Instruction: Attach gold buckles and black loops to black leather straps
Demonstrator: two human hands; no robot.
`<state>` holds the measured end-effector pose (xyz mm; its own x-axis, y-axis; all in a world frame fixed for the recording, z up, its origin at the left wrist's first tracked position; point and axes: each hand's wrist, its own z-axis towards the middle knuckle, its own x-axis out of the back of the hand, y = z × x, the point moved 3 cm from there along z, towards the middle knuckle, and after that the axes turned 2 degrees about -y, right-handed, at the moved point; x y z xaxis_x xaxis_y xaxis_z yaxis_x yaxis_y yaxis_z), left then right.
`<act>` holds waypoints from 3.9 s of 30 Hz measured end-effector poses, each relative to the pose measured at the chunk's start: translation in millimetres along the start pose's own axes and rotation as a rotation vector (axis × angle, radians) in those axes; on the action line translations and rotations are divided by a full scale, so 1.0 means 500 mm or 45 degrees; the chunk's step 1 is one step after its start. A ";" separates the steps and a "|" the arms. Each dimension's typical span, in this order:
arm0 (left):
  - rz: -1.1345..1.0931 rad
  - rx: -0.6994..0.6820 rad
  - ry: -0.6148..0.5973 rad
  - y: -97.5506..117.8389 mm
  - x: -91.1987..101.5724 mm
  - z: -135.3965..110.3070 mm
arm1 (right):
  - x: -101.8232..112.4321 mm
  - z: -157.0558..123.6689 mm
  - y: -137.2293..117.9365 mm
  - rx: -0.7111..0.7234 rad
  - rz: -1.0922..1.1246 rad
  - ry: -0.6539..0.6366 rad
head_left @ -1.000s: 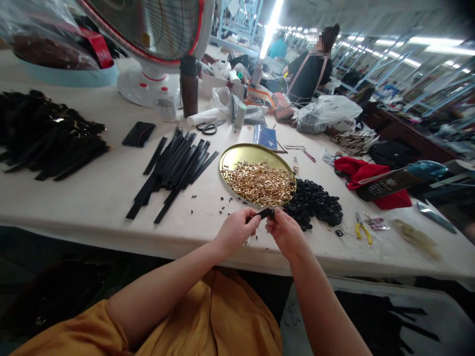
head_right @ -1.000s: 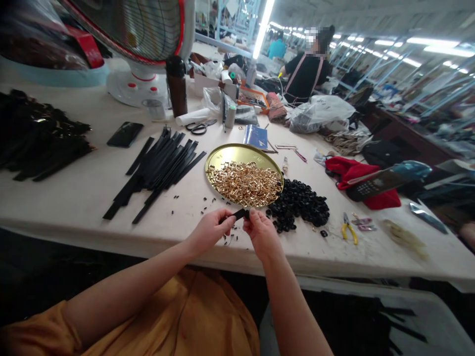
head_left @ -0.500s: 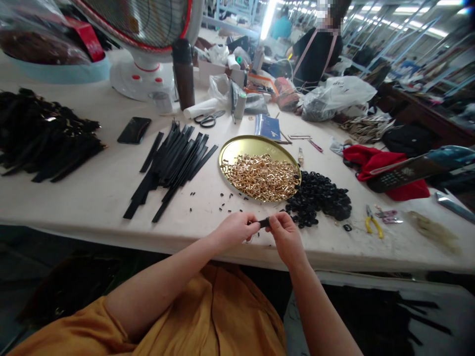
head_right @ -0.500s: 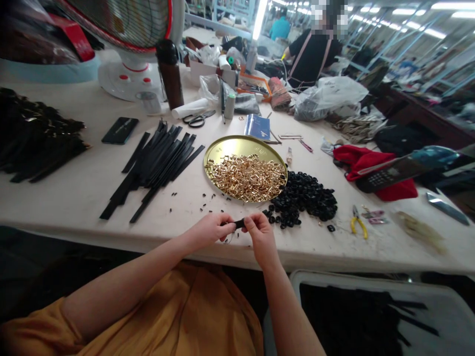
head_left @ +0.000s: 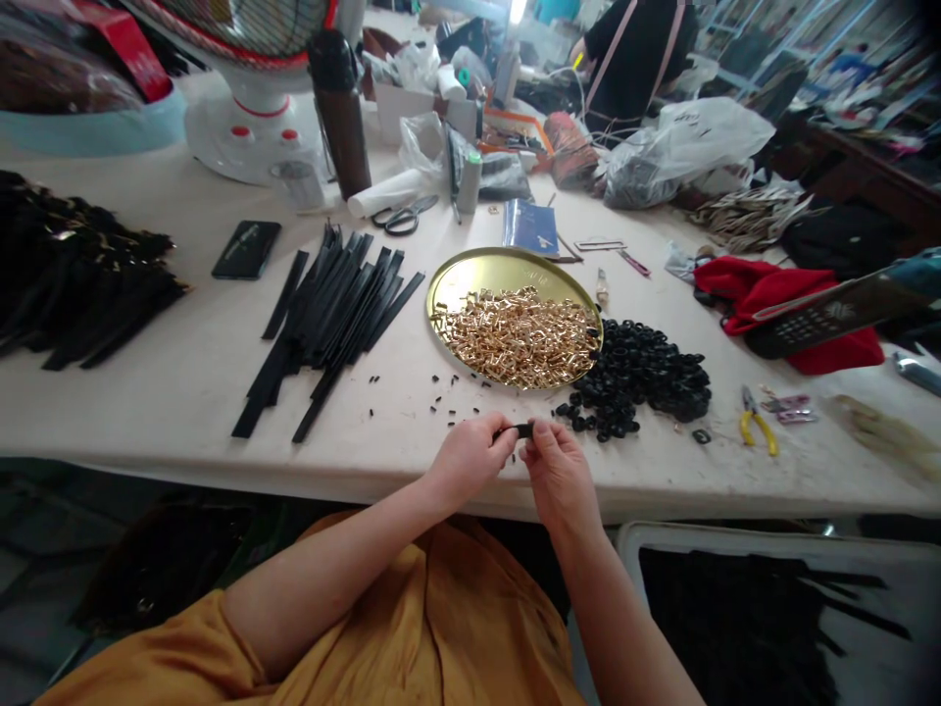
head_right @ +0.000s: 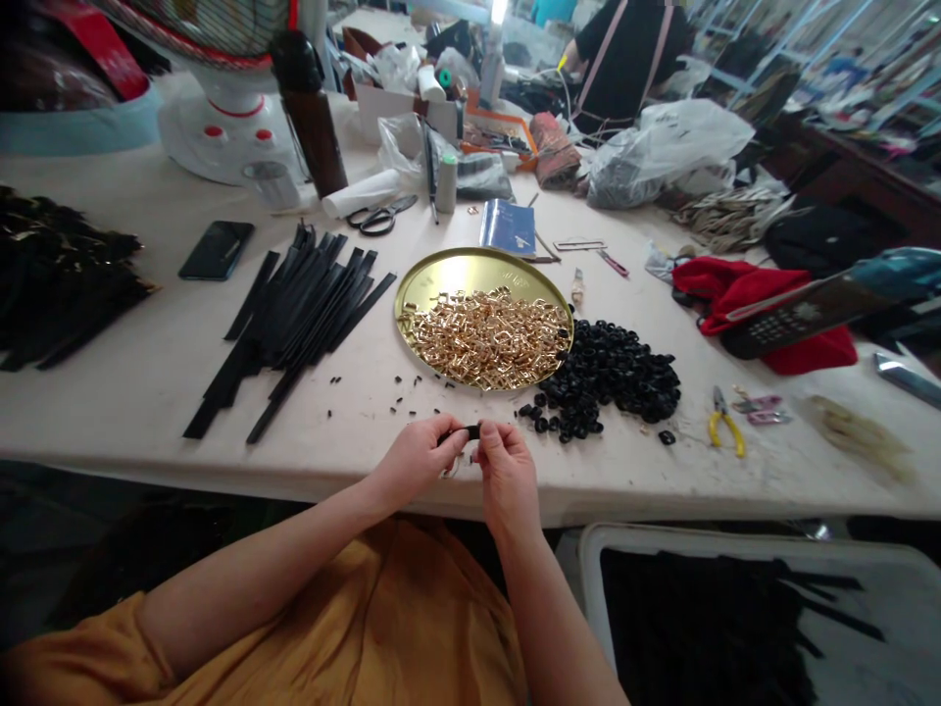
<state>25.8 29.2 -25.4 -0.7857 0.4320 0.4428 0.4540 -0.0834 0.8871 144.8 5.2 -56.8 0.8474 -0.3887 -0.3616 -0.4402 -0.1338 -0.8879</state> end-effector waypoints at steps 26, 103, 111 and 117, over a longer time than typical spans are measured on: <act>-0.126 -0.067 -0.033 -0.009 0.021 -0.043 | -0.016 -0.067 -0.003 -0.150 0.109 -0.169; 0.112 0.105 -0.427 0.069 -0.034 -0.193 | 0.075 -0.180 -0.021 0.663 -1.048 -0.622; 0.262 0.050 -0.497 0.064 -0.014 -0.155 | 0.053 -0.127 0.014 0.321 -0.627 -0.716; 0.834 0.054 0.092 0.024 0.034 -0.055 | 0.016 -0.009 -0.024 0.675 -1.205 -0.365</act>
<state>6.3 10.6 -3.6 -0.3667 0.2422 0.8983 0.8629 -0.2725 0.4257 155.4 -0.2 -47.8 0.8409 -0.1027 0.5313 0.5411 0.1678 -0.8240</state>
